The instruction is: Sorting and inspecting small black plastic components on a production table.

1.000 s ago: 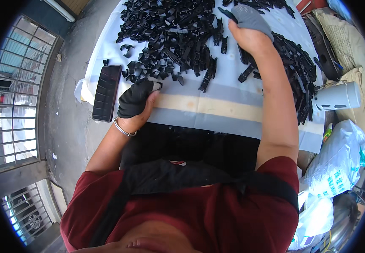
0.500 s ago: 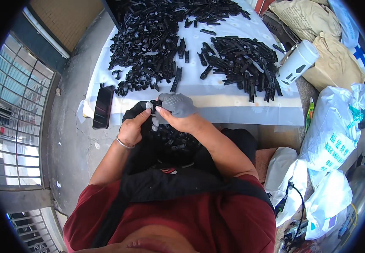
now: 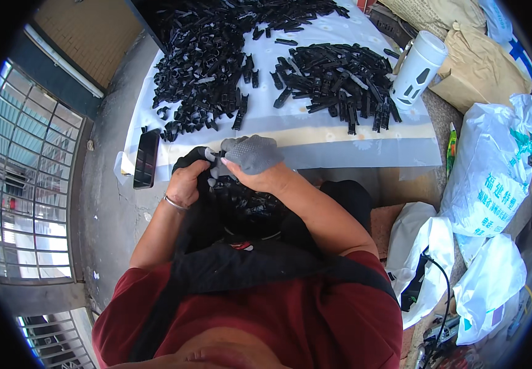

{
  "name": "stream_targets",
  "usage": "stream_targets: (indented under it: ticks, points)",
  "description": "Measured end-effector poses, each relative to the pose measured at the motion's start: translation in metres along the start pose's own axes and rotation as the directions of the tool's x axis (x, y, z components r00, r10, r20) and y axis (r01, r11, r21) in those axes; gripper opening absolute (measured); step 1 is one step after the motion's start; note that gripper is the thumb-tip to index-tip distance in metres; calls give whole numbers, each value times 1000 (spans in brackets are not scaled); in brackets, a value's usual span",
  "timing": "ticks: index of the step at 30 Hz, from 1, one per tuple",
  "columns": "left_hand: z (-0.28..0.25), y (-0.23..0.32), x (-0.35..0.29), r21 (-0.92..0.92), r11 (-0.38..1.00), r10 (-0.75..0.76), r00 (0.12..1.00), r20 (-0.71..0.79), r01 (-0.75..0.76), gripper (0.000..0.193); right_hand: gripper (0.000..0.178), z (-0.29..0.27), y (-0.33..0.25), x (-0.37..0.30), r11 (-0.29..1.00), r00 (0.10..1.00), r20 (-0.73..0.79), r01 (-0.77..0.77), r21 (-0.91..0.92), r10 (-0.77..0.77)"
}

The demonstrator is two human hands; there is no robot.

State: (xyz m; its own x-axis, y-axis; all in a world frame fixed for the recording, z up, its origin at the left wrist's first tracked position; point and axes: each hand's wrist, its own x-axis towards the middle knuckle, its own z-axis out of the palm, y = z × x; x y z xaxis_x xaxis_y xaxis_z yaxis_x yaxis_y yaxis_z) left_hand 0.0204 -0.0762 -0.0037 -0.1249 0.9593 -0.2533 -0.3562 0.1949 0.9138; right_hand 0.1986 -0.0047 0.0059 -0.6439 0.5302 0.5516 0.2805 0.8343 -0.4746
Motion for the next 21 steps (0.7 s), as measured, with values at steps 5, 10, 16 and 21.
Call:
stream_targets:
  ticks: [5, 10, 16, 21]
  points:
    - [6, 23, -4, 777, 528, 223, 939, 263, -343, 23, 26, 3, 1, -8, 974, 995, 96, 11, 225, -33]
    - [16, 49, -15, 787, 474, -6, 892, 451, -394, 54, 28, 2, -9, -8, 939, 961, 246, 35, 341, -125]
    - [12, 46, -15, 703, 686, -190, 886, 423, -189, 57, 29, -3, -10, -8, 913, 902, 400, -18, 409, -161]
    - [11, 21, -26, 691, 700, 81, 981, 174, -180, 43, 31, 4, -12, -6, 989, 999, 8, -53, 141, 52]
